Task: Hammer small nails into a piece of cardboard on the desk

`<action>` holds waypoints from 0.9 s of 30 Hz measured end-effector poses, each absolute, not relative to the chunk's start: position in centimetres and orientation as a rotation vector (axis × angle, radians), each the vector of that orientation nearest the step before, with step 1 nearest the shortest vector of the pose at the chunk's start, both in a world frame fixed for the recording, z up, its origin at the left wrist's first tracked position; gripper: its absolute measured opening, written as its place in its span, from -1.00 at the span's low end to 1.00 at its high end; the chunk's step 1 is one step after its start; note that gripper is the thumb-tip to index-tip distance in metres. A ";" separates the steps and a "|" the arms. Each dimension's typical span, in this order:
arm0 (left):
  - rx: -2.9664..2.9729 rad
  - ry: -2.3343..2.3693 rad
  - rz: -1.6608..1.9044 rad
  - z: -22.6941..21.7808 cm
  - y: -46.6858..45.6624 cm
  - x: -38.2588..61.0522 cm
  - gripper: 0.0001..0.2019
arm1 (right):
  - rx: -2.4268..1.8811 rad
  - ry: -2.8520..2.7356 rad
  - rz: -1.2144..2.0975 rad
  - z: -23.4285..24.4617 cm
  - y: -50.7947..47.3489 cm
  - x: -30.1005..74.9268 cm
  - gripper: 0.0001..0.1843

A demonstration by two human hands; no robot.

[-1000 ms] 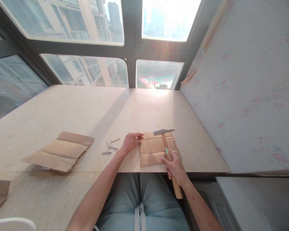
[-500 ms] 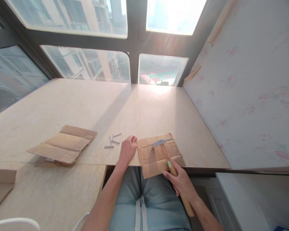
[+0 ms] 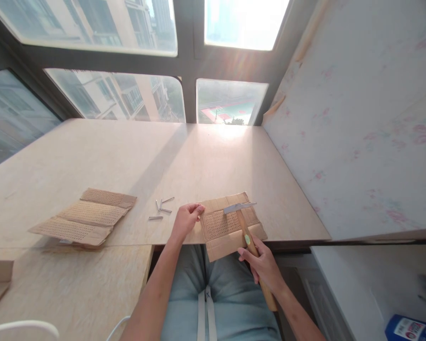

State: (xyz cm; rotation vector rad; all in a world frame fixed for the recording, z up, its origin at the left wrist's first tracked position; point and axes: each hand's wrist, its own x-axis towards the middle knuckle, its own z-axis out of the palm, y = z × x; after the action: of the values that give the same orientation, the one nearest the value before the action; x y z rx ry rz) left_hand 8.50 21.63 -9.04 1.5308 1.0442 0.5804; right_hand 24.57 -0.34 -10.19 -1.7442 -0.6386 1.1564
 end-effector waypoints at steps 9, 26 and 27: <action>1.717 0.967 0.699 -6.8 23.0 7.2 -0.60 | -1.566 -0.673 1.105 -6.6 0.6 27.2 -0.61; 1.833 0.973 0.734 -8.7 25.6 6.0 -0.65 | -1.641 -0.504 1.009 -6.7 6.0 34.6 -0.56; 1.839 0.975 0.731 -8.8 25.7 6.0 -0.65 | -1.643 -0.507 0.998 -6.9 6.3 34.8 -0.57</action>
State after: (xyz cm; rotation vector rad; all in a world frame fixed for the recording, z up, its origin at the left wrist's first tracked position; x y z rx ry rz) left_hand 6.04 25.71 -8.78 1.8391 0.9755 0.7310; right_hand 34.76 6.27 -6.91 -1.6433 -0.5075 0.9985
